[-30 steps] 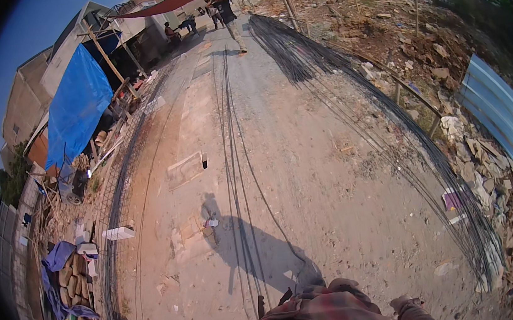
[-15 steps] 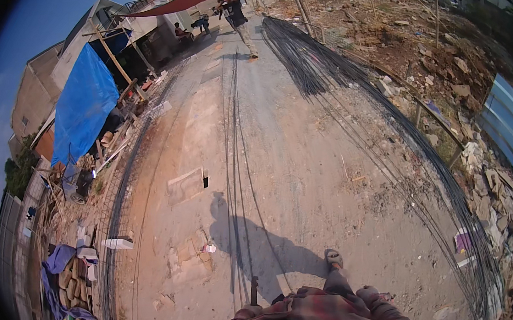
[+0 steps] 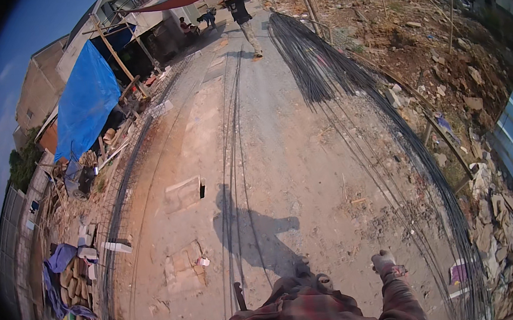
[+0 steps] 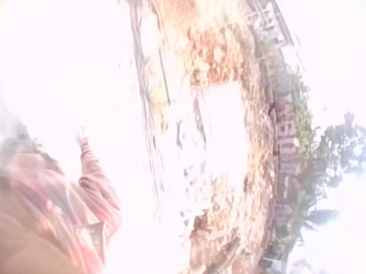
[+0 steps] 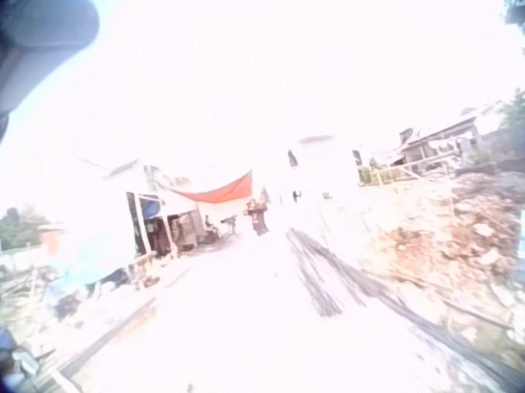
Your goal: The person bends long pieces of metal rebar using a long-handled bending tool by hand on a construction site.
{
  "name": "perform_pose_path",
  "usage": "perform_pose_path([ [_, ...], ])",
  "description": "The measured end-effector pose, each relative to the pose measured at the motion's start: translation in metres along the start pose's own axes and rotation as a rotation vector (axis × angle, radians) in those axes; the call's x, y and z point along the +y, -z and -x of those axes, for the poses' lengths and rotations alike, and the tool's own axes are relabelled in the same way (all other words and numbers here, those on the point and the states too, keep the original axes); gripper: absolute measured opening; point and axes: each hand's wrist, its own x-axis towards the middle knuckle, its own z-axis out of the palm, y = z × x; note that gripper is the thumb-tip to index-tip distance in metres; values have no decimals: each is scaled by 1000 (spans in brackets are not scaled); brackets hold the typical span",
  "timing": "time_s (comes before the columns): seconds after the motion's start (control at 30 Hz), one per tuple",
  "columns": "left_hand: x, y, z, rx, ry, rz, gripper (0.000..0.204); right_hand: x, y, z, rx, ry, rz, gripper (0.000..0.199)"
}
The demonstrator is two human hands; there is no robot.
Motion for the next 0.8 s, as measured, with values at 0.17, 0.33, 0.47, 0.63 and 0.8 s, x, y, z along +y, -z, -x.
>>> perform_pose_path([
  [0.17, 13, 2, -3, -10, -19, -1, 37, 26, -27, 10, -54, -149, 4, 54],
  [0.33, 17, -1, -6, -1, -8, 31, 37, 95, -53, -1, -469, -129, 624, 48],
  [0.47, 19, -3, -3, 0, 0, 39, 38, 118, -63, -10, -550, -44, 493, 46],
  [0.63, 22, -6, -2, -9, -5, 56, 38, 72, -57, -12, -309, -193, 173, 52],
  [0.8, 38, -9, -3, -12, -29, 64, 38, 23, -32, -12, -248, -191, 123, 55],
])
